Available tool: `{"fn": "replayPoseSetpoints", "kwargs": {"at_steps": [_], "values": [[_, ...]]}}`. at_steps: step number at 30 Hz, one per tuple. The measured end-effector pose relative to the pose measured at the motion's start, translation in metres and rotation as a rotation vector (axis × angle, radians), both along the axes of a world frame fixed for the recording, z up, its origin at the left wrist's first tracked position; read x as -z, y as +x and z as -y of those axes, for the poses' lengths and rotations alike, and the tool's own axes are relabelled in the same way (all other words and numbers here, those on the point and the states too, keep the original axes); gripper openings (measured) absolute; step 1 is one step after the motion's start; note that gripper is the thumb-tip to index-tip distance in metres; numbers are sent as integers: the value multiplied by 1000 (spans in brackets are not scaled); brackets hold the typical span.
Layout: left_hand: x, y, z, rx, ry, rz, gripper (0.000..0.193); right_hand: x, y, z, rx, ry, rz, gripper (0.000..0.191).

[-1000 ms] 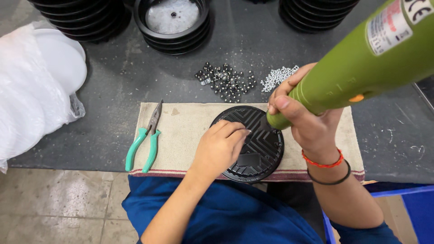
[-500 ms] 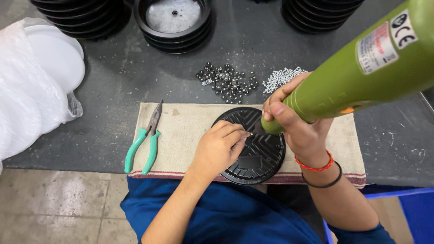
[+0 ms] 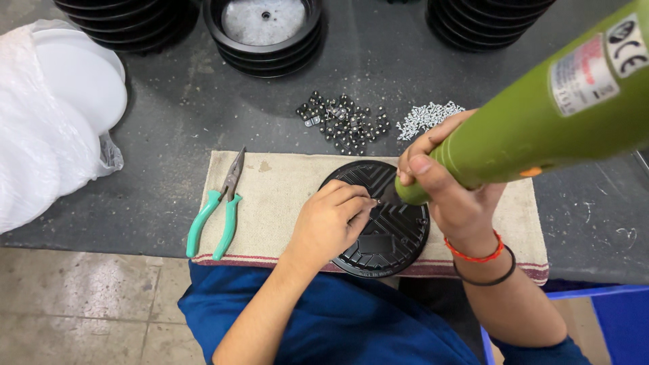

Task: The person assembles round black plastic light fixtures at a workbench. They pick small screws from piles on the bench, position them on the fixture housing, and drive them in with a green electric screwdriver, turning the fixture over to work on different sides and setting completed units aside.

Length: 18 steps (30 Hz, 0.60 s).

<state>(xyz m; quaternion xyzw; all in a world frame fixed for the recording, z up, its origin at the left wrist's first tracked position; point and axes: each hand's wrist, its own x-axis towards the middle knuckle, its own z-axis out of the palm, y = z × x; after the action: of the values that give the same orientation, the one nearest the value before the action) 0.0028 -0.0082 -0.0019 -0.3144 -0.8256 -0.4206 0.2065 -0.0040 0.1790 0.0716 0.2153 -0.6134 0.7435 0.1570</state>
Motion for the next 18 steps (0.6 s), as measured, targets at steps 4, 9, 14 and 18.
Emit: {"fn": "replayPoseSetpoints", "kwargs": {"at_steps": [4,9,14,18], "values": [[1,0,0,-6,15,-3,13,0,0,1,-2,-3,-17,23],[0,0,0,-1,8,15,14,1,0,3,23,37,-30,22],[-1,0,0,0,14,15,12,1,-2,2,8,36,-15,22],[-1,0,1,2,11,11,10,3,-2,2,-10,49,-10,24]]}}
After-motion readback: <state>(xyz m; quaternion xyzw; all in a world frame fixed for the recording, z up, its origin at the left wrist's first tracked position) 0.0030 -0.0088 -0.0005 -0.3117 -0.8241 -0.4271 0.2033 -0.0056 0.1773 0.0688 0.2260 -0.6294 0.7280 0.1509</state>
